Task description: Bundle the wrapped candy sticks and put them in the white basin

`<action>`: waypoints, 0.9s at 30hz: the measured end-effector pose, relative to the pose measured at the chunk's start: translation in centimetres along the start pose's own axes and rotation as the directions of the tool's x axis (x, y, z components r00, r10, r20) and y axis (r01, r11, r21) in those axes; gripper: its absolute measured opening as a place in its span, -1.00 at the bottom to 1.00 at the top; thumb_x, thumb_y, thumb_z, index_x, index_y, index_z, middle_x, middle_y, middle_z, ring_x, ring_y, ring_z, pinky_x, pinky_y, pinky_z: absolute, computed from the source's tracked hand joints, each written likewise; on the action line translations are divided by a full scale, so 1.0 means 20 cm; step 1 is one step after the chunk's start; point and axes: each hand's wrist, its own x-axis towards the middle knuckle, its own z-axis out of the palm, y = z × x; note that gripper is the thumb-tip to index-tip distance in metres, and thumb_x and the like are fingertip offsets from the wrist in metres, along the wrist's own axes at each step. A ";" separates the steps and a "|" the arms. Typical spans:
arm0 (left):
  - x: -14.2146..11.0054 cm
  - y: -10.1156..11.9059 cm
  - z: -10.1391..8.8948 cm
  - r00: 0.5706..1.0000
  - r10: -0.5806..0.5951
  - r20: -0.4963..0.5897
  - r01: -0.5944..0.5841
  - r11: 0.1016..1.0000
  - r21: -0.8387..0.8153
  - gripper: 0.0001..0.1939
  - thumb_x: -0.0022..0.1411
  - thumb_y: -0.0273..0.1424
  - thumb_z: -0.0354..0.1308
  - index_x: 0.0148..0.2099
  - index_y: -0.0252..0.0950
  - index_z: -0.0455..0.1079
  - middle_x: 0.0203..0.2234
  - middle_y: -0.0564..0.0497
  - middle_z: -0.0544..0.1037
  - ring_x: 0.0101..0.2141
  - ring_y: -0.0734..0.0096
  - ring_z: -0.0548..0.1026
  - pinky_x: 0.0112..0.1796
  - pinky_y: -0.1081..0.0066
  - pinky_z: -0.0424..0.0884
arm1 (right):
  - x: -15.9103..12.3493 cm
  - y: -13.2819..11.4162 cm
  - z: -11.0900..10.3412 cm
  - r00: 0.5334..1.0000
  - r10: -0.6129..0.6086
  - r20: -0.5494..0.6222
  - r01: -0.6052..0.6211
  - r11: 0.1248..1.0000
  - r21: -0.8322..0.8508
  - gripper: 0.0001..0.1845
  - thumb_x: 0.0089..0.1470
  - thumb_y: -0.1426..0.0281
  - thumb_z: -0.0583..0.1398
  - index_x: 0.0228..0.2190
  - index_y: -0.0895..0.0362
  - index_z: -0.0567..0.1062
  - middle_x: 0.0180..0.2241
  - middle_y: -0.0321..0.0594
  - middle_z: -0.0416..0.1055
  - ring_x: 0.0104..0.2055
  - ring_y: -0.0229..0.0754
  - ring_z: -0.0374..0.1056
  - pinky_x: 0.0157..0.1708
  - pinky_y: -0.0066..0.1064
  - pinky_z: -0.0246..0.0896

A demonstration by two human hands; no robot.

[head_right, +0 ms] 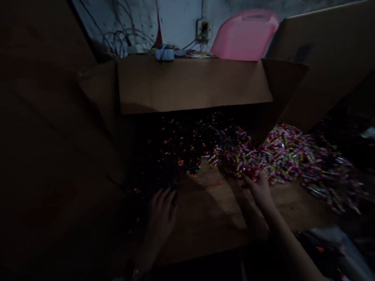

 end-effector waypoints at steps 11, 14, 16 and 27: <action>0.21 0.10 0.07 0.939 -0.038 0.341 0.043 0.999 -0.010 -0.75 0.23 -0.22 0.07 -0.23 -0.27 0.45 -0.21 -0.10 0.51 -0.13 0.19 0.44 0.15 -0.02 -0.01 | -0.67 -0.17 0.06 0.910 0.391 0.138 -0.414 0.840 0.351 -0.58 -0.39 0.18 0.39 -0.40 0.07 0.52 -0.49 -0.25 0.54 -0.44 -0.06 0.46 -0.48 -0.37 0.36; 0.24 0.17 0.09 0.927 -0.206 0.314 0.222 0.975 -0.014 -0.73 0.23 -0.30 0.07 -0.15 -0.39 0.42 -0.20 -0.25 0.49 -0.11 0.04 0.42 0.06 -0.06 0.10 | -0.74 -0.16 0.10 0.868 0.482 0.118 -0.486 0.781 0.391 -0.57 -0.40 0.18 0.40 -0.39 0.07 0.53 -0.52 -0.26 0.55 -0.44 -0.04 0.48 -0.49 -0.37 0.37; 0.27 0.20 0.11 0.914 -0.281 0.291 0.298 0.954 -0.015 -0.71 0.18 -0.42 0.11 -0.07 -0.49 0.37 -0.15 -0.38 0.45 -0.07 -0.12 0.37 -0.01 -0.12 0.15 | -0.77 -0.14 0.13 0.849 0.511 0.133 -0.515 0.748 0.418 -0.55 -0.44 0.20 0.41 -0.39 0.08 0.54 -0.51 -0.26 0.56 -0.43 -0.06 0.49 -0.47 -0.38 0.37; 0.37 0.15 0.04 0.837 -0.359 0.413 0.542 0.640 -0.544 -0.71 0.07 -0.43 0.22 -0.13 -0.40 0.36 -0.22 -0.17 0.54 -0.18 0.18 0.51 -0.14 0.23 0.41 | -0.77 -0.21 0.17 0.858 0.483 0.178 -0.507 0.736 0.448 -0.59 -0.44 0.24 0.41 -0.42 0.12 0.58 -0.49 -0.19 0.57 -0.42 -0.07 0.47 -0.43 -0.37 0.35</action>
